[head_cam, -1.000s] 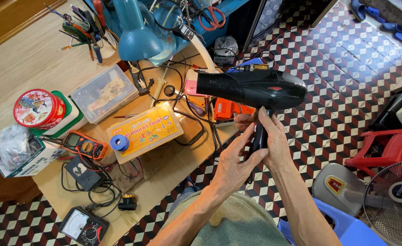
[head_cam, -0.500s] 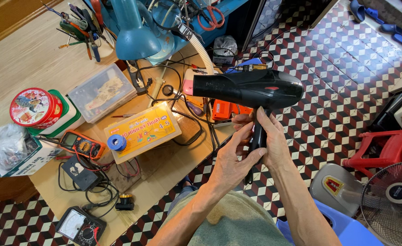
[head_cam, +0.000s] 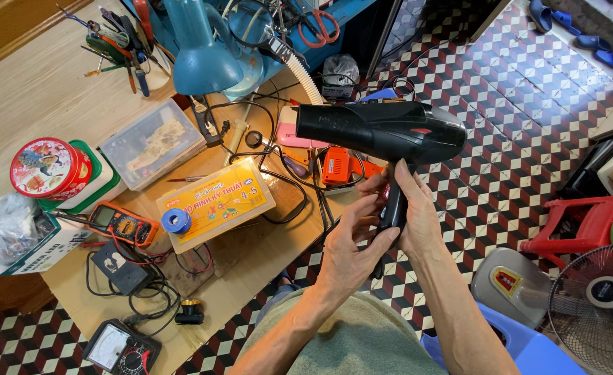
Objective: The person handles a black hair dryer, then uses a clamp multimeter to measure the current draw of the hair dryer while it is plugged into a power strip. The person adjusts the multimeter dial and observes the readings on the display.
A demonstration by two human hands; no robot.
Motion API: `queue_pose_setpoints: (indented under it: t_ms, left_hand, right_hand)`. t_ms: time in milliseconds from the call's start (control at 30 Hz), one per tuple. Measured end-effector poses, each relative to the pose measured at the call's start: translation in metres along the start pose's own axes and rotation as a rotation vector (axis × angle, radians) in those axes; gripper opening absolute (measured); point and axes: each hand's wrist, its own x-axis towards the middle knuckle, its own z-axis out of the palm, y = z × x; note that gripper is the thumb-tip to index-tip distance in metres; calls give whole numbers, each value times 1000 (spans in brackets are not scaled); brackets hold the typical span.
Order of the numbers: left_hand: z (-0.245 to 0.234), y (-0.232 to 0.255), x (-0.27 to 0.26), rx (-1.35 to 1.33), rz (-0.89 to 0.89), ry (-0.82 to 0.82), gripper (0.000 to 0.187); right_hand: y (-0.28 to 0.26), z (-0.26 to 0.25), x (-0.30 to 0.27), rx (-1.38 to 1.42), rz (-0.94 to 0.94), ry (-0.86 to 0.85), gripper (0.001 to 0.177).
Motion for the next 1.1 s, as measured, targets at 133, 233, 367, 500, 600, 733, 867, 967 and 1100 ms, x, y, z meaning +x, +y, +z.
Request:
queue_pose_setpoints:
  t_ms: [133, 233, 367, 500, 600, 733, 867, 967, 1100]
  left_hand:
    - [-13, -4, -4, 34, -78, 97, 55]
    - [-22, -6, -5, -13, -132, 171, 55]
    - [-22, -10, -5, -51, -166, 165, 55]
    - [-20, -12, -7, -64, -204, 160, 55]
    - [-22, -12, -6, -57, -214, 154, 55]
    - [-41, -9, 8, 174, -75, 267, 53]
    - [-111, -2, 61, -18, -18, 463, 80]
    - [-166, 12, 106, -180, 46, 420, 89]
    - [-195, 30, 135, -172, 95, 350, 94]
  right_hand:
    - [-2, -3, 2, 30, -32, -18, 30]
    - [-3, 0, 4, 21, -66, 5, 28]
    - [-1, 1, 4, 29, -69, 26, 27]
    - [0, 3, 6, 5, -72, 18, 27]
    - [-2, 4, 3, -39, -55, 9, 30]
    - [-5, 4, 1, -64, -47, -17, 30]
    - [-7, -3, -2, -130, -48, -43, 29]
    - [-6, -9, -5, -150, -56, -71, 29]
    - [-3, -11, -5, -165, -50, -78, 29]
